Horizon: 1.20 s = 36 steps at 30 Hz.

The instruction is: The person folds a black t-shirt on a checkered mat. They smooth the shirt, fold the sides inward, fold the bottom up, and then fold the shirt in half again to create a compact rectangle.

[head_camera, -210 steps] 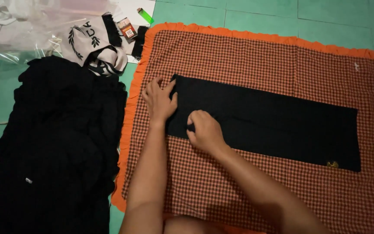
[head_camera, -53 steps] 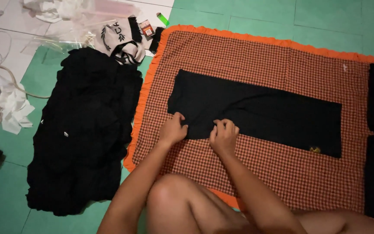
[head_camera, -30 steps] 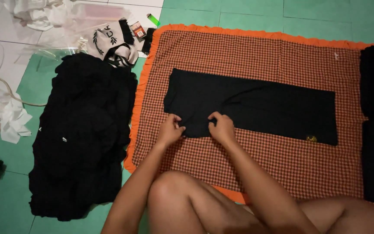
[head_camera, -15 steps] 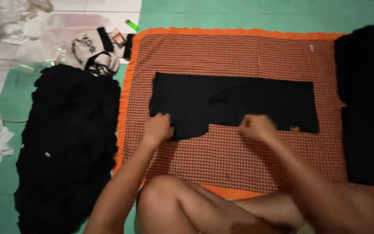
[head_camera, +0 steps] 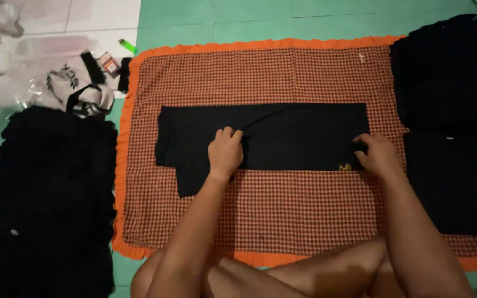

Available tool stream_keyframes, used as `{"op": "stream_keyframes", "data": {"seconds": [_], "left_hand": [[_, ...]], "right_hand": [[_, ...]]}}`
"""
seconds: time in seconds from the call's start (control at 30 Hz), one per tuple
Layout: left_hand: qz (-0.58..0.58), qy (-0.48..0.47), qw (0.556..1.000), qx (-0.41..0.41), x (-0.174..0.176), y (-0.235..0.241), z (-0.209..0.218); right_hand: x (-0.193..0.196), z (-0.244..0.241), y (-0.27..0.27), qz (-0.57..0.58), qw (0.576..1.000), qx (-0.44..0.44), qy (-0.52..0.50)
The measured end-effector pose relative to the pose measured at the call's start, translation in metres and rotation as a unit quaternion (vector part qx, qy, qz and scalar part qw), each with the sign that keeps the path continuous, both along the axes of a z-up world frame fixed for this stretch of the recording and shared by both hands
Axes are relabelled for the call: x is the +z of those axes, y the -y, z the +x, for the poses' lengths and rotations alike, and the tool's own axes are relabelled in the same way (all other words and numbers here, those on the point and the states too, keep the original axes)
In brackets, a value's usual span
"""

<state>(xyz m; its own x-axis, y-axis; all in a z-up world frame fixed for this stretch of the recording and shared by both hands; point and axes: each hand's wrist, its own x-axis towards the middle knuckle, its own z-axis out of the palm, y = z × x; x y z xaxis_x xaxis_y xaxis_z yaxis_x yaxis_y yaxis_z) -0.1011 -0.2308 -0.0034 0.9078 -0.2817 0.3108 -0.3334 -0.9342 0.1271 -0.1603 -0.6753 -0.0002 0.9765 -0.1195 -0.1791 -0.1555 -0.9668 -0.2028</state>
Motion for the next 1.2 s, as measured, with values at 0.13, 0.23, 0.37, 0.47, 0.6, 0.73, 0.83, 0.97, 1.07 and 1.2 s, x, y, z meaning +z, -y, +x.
{"op": "stream_keyframes", "data": {"seconds": [0.13, 0.23, 0.37, 0.47, 0.6, 0.73, 0.83, 0.97, 1.07, 1.2], "left_hand": [[0.027, 0.061, 0.998, -0.015, -0.006, 0.006, 0.009], [0.043, 0.085, 0.995, -0.033, -0.013, 0.008, 0.010], [0.057, 0.121, 0.991, -0.021, -0.023, 0.012, 0.015], [0.067, 0.138, 0.988, -0.009, -0.020, 0.014, 0.019], [0.043, 0.089, 0.995, -0.006, -0.005, 0.013, 0.016], [0.041, 0.060, 0.997, -0.017, -0.008, 0.013, 0.015], [0.036, 0.011, 0.999, -0.021, -0.010, 0.013, 0.015], [0.046, 0.022, 0.998, -0.021, -0.011, 0.010, 0.016], [0.056, 0.021, 0.998, -0.036, -0.010, 0.010, 0.014], [0.051, 0.019, 0.996, -0.070, -0.002, 0.017, 0.011]], "right_hand": [[0.003, 0.008, -0.010, 0.035, 0.999, -0.015, -0.010], [0.001, 0.011, -0.014, 0.001, 1.000, -0.013, 0.001], [0.000, 0.010, -0.014, -0.020, 0.999, -0.017, 0.022], [-0.022, 0.016, 0.000, -0.012, 0.998, -0.024, 0.065], [-0.034, 0.019, 0.022, 0.009, 0.996, -0.020, 0.091], [-0.027, 0.015, 0.017, 0.001, 0.992, -0.022, 0.127], [-0.035, 0.016, 0.022, 0.013, 0.992, -0.041, 0.116], [-0.041, 0.016, 0.024, 0.023, 0.994, -0.041, 0.102], [-0.043, 0.015, 0.024, 0.024, 0.994, -0.051, 0.089], [-0.041, 0.013, 0.027, 0.027, 0.993, -0.063, 0.091]]}}
